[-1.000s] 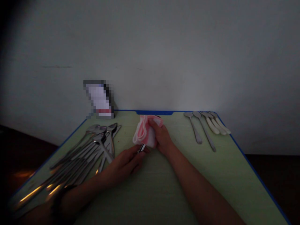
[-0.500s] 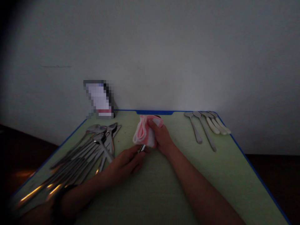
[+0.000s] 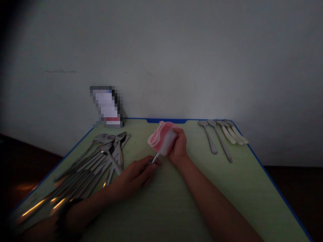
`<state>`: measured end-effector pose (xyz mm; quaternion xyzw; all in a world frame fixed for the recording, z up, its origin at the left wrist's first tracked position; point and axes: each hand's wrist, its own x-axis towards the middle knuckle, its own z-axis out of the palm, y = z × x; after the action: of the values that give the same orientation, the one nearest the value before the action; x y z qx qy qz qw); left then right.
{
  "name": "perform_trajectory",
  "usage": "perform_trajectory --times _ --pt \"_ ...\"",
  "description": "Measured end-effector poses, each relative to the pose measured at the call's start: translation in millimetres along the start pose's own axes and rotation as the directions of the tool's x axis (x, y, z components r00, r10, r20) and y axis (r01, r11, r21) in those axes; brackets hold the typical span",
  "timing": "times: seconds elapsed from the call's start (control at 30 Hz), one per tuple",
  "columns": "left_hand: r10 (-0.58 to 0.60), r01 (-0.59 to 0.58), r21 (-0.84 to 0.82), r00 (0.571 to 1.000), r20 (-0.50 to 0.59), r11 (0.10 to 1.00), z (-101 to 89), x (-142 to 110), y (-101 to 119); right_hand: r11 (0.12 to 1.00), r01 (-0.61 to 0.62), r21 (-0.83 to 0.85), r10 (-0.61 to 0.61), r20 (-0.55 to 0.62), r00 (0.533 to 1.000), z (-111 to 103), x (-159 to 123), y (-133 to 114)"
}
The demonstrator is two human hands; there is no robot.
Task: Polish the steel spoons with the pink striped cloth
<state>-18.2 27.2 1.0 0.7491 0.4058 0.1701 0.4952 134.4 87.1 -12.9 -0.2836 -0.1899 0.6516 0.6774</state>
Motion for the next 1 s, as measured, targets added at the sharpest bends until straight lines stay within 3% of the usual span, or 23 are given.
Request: perform_trajectory --times 0.13,0.3,0.6,1.0 --pt "-0.010 0.010 0.000 1.000 0.004 1.000 0.5 -0.5 0.3 0.991 -0.093 0.094 0.099 -0.065 0.993 -1.9 3.5 -1.1" --pt "-0.005 0.005 -0.006 1.000 -0.003 1.000 0.9 -0.7 2.0 0.986 -0.168 0.004 0.168 -0.114 0.979 -7.6 7.3 5.0" --pt "0.003 -0.004 -0.026 0.999 -0.037 1.000 1.7 1.0 -1.3 0.987 -0.051 -0.153 0.053 0.012 0.999 -8.2 5.1 8.4" --pt "0.025 -0.026 -0.010 0.999 -0.043 1.000 1.5 0.6 -1.6 0.989 -0.006 -0.150 0.008 0.015 1.000 -12.8 9.0 12.9"
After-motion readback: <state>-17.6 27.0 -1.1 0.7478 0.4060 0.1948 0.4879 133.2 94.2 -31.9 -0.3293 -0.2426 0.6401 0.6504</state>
